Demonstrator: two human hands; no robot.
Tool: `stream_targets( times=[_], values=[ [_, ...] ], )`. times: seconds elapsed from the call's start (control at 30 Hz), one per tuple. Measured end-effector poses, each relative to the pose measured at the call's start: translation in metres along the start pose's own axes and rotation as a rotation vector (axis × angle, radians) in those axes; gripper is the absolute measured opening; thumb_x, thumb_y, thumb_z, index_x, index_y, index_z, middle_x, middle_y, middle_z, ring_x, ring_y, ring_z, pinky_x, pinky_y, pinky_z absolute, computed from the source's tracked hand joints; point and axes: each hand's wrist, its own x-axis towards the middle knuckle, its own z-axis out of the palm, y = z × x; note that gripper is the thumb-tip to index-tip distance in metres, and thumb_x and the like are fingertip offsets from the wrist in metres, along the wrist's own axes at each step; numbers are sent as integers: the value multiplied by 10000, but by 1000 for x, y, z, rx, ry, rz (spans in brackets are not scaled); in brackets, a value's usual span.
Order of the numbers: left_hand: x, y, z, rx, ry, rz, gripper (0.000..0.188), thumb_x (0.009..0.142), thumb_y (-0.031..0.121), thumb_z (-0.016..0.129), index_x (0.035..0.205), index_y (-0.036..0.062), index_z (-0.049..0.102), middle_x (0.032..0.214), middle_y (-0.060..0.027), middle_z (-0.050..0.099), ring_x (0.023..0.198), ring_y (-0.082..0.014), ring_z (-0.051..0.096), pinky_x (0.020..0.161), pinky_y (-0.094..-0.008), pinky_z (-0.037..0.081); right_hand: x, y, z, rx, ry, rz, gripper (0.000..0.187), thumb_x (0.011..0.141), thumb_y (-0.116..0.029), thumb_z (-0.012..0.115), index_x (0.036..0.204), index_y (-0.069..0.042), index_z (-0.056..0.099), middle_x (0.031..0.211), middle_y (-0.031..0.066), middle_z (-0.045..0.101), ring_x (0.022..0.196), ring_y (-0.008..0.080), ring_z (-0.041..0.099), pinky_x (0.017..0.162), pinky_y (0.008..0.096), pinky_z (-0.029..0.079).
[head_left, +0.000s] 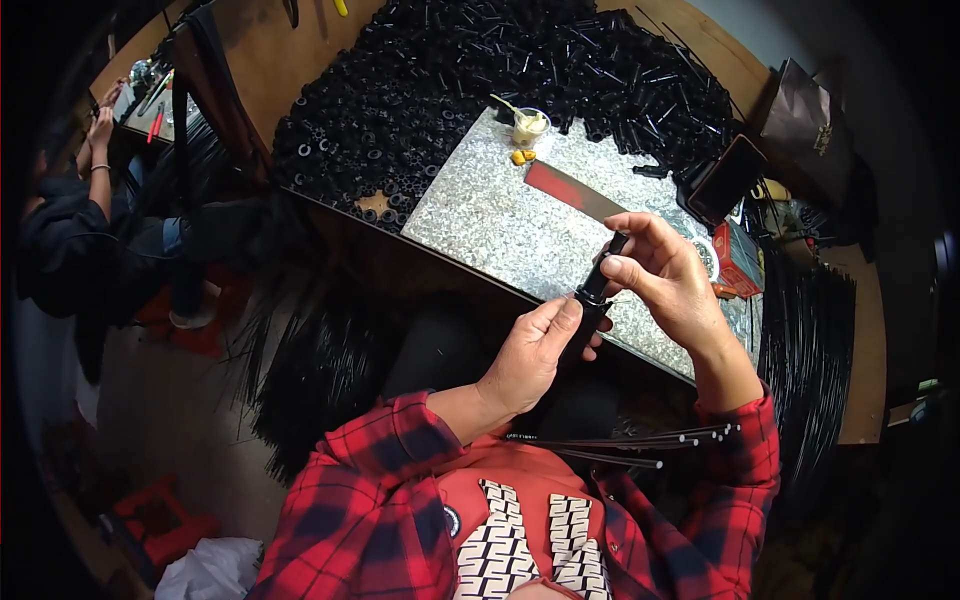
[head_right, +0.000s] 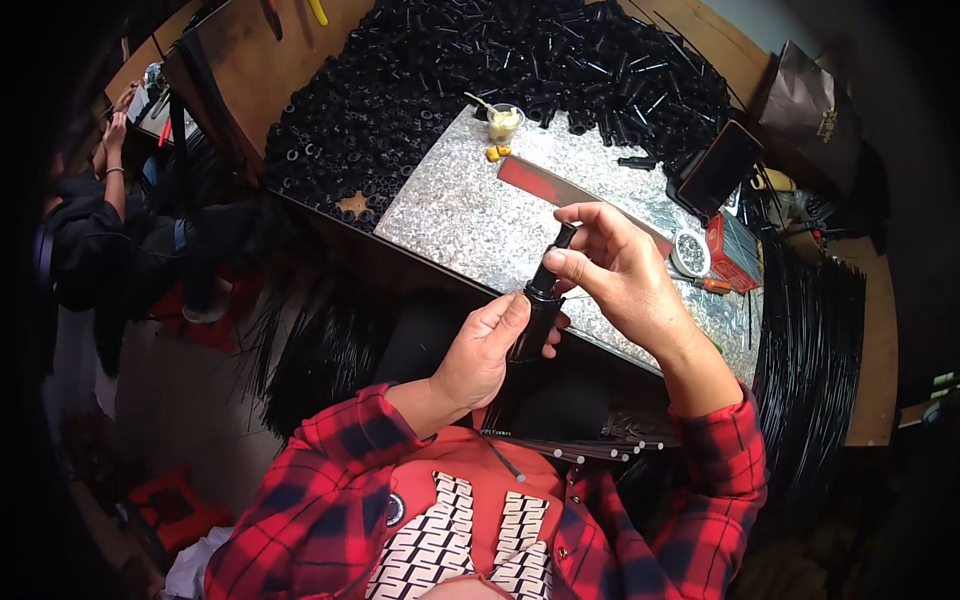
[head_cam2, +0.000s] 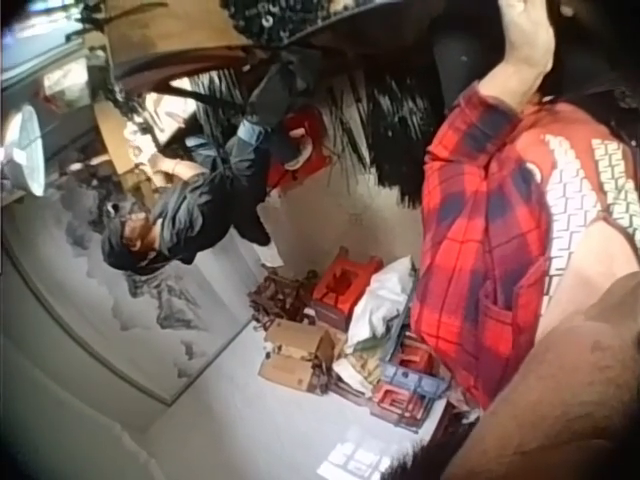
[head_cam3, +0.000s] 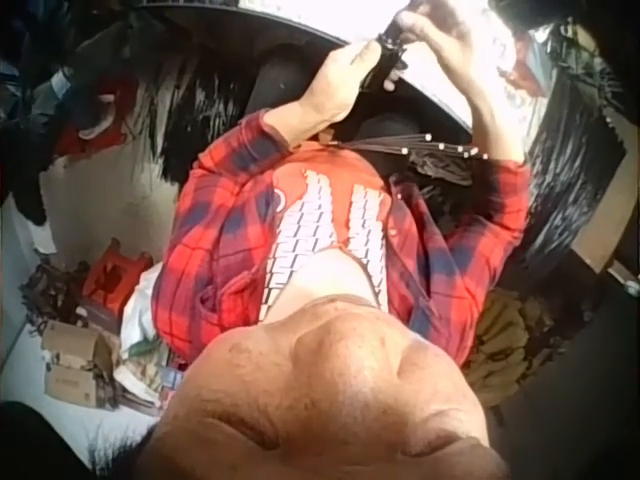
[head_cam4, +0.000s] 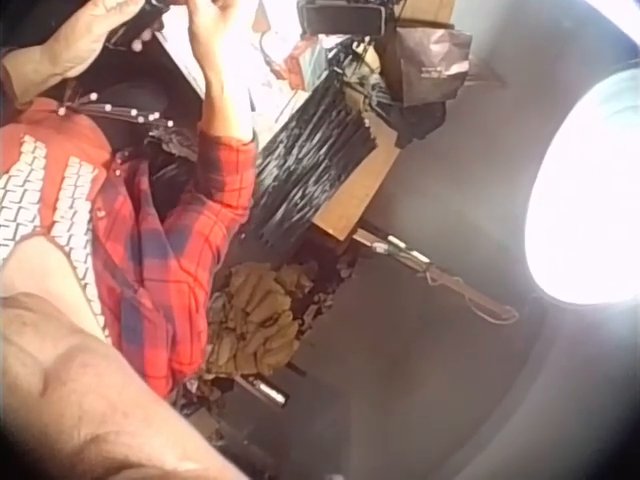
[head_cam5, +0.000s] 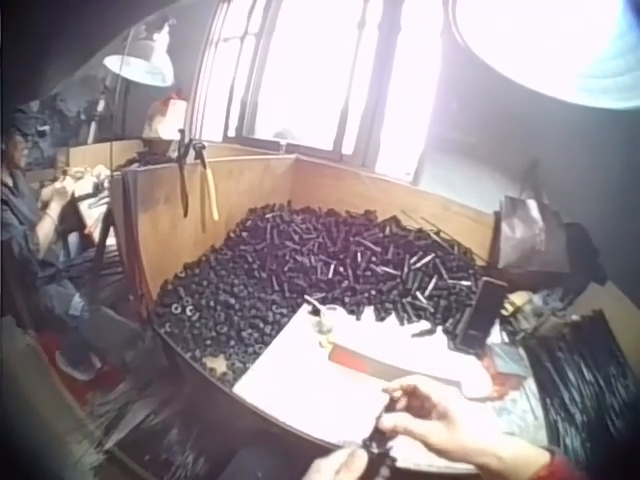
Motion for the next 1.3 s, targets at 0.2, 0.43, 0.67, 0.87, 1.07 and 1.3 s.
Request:
stream_targets(
  times=[0.2, 0.43, 0.67, 0.87, 1.07, 1.3],
  values=[
    [4, -7, -6, -33, -40, 16, 361, 1001, 306, 388, 1103, 7, 562, 916, -35, 584, 814, -95, 532, 713, -246, 458, -14, 12, -3, -296, -182, 35, 295, 758, -87, 733, 1007, -7, 597, 928, 36, 619, 839, 133, 573, 827, 309, 453],
    [1, -4, -5, -15, -49, 6, 356, 1005, 285, 379, 1138, -7, 535, 929, -36, 573, 826, -105, 540, 723, -259, 463, -17, 10, -1, -255, -200, -7, 168, 797, -92, 682, 930, -17, 612, 860, 50, 628, 811, 150, 579, 841, 331, 447],
    [1, -3, -8, -2, -83, -38, 359, 1003, 307, 367, 1094, 10, 547, 960, -56, 581, 842, -126, 553, 730, -273, 475, -14, 13, -4, -177, -259, -40, 116, 827, -30, 643, 839, 17, 537, 779, 60, 585, 593, 137, 643, 526, 247, 490],
    [2, 1, -15, -45, -64, -56, 345, 1005, 292, 364, 1104, 12, 540, 993, -52, 589, 844, -125, 579, 755, -271, 493, -17, 48, 6, -64, -42, -1, 227, 791, -103, 715, 908, 2, 552, 752, 39, 578, 586, 98, 607, 531, 225, 472],
    [-3, 8, -11, -15, -75, -45, 387, 1003, 276, 360, 1224, -22, 471, 1149, -93, 554, 1020, -165, 551, 902, -317, 450, -36, 73, 23, 137, 33, 98, 260, 820, -108, 690, 954, -43, 478, 667, -10, 515, 531, 66, 515, 451, 212, 408],
    [-8, 21, -10, -188, -157, -143, 420, 980, 258, 429, 1294, -20, 438, 1351, -114, 437, 1128, -186, 518, 1002, -357, 405, -49, 74, 43, 386, -29, 174, 279, 907, -279, 597, 789, -28, 567, 571, -22, 501, 433, 54, 467, 397, 203, 355]
  ],
)
